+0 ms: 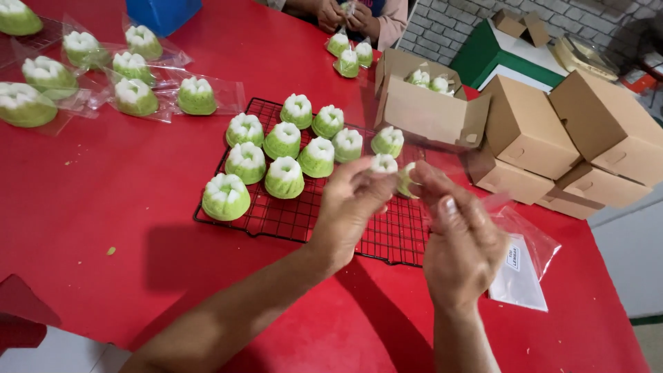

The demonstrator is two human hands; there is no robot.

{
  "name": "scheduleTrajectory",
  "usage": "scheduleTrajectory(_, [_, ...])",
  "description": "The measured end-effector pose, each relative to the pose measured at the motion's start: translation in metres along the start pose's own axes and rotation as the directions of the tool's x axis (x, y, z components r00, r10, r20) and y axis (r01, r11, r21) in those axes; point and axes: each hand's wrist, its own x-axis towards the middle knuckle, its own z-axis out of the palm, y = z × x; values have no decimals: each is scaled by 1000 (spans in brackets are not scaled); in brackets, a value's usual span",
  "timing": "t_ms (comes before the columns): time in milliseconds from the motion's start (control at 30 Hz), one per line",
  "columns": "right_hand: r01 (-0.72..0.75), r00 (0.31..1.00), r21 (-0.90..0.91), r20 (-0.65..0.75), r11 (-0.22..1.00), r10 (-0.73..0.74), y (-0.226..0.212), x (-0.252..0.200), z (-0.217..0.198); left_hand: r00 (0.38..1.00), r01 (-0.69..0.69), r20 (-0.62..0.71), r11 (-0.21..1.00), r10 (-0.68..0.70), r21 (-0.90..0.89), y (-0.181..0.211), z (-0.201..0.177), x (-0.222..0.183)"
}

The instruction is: The person is individually bagging small green cakes from a cooling rack into plastic bags.

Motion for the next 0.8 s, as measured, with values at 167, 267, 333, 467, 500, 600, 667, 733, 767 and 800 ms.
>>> scheduleTrajectory(167, [-460,888,297,129,837,442,38,-40,-6,977,210,137,815,-161,-540,-31,-33,-17])
scheduleTrajectory(267, [663,625,-292,722,689,-296,29,-34,13,985,151,24,798,-169,-583,-22,-43,-26])
scheduleTrajectory(333, [658,630,-329,733,678,-256,35,-40,22,971,228,81,765,-225,-603,-15,-50,-36])
scheduleTrajectory(467, [563,654,-390,749,728,-104,40,-43,29,964,229,261,691,-61,-686,-40,-68,-41])
scheduleTrajectory(500, [561,654,-388,749,731,-104,36,-42,33,964,227,257,692,-62,-685,-47,-73,-41])
scheduleTrajectory(600, [458,679,-344,730,820,-73,35,-44,39,987,160,124,665,-101,-729,-54,-84,-40])
scheduleTrajectory(667, [453,671,-340,738,824,-65,44,-51,34,998,29,59,725,16,-689,-42,-85,-44])
scheduleTrajectory(733, [428,668,-330,743,841,-48,39,-46,43,996,81,15,764,-92,-640,-27,-81,-47])
scheduleTrajectory(767, [406,667,-329,744,853,-31,36,-43,46,980,146,-22,793,-197,-592,-19,-79,-49])
scheduleTrajectory(800, [404,665,-326,746,855,-31,40,-46,47,980,143,-27,793,-197,-592,-21,-80,-50])
